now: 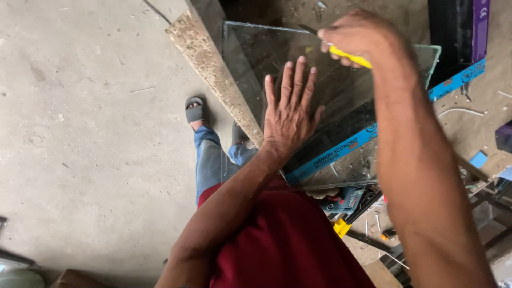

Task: Scoring and cutting a glass pane to fit into a metal frame

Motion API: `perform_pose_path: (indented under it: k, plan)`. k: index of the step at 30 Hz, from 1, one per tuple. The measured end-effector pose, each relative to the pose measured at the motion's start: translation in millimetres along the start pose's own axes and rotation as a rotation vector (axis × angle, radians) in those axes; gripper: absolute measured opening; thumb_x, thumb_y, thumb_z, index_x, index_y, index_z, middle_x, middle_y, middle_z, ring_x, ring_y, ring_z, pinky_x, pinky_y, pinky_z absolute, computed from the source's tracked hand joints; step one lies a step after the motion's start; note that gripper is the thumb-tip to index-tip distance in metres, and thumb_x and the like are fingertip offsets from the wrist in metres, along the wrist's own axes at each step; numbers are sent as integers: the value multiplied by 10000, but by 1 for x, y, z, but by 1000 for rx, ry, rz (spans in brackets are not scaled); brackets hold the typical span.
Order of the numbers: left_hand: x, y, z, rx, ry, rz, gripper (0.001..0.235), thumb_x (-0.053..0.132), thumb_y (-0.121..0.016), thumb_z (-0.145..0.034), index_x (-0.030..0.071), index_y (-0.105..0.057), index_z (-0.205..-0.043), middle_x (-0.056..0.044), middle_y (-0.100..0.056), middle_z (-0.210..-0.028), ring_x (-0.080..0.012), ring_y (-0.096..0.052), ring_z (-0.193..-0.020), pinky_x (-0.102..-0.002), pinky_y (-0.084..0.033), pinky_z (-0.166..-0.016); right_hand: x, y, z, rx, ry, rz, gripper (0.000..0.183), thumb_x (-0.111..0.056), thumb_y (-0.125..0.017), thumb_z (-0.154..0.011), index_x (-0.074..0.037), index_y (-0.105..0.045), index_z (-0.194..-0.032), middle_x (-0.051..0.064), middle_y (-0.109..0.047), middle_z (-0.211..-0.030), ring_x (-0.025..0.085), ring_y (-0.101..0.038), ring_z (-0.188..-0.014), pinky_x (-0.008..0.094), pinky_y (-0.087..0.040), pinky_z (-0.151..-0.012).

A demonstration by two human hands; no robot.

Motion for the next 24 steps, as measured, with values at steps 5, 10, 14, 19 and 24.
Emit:
perform_pose_path:
  k: [5, 10, 14, 19, 24]
  plan:
    - [1, -12, 0, 7, -26, -5, 810, 629, -550, -1053, 155, -296, -1659, -125, -246, -1710, -323, -194, -1587, -648, -163, -1269, -66, -26, 51, 133, 311, -98, 354, -368, -547, -1092, -118, -745, -939, 23, -680, -717, 148, -582, -504, 347, -445, -519]
    - [-46, 6, 30, 124, 58, 99, 759, 500, -667, -1041, 175, -346, -1647, -166, -228, -1705, -375, -248, -1598, -619, -216, -1304, 7, -32, 32, 503, 540, -308, 160, -192, -500, -1018, -158, -576, -1155, 61, -632, -856, 181, -619, -600, 360, -488, -514]
    - [-107, 18, 61, 182, 443, 165, 977, 763, -396, -1030, 12, -214, -1628, -245, -280, -1684, -457, -495, -1450, -589, -446, -1152, 119, -64, -32, 1030, 489, -226, 313, -126, -589, -1061, -31, -687, -1343, 243, -697, -1150, 393, -689, -1005, 445, -548, -846]
    - [-120, 11, 64, 137, 538, 626, 777, 624, -546, -983, 48, -352, -1466, -77, -749, -997, -369, -737, -865, -538, -539, -662, 100, -91, -22, 1194, 313, -261, 307, -194, -559, -1024, -166, -715, -1287, 145, -651, -1123, 326, -648, -1015, 397, -523, -876]
    - [-125, 5, 62, 84, 562, 647, 682, 643, -609, -932, 89, -475, -1308, -37, -721, -683, -321, -734, -653, -486, -529, -524, 49, -95, -10, 1106, 229, -135, 331, -236, -574, -1029, -170, -637, -1347, 64, -593, -1109, 316, -674, -984, 562, -561, -651]
Point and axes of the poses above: each hand's wrist, its own z-axis away from the middle knuckle, its own y-axis out of the back of the hand, x = y × z, the point moved 5 cm from there along -z, towards the middle knuckle
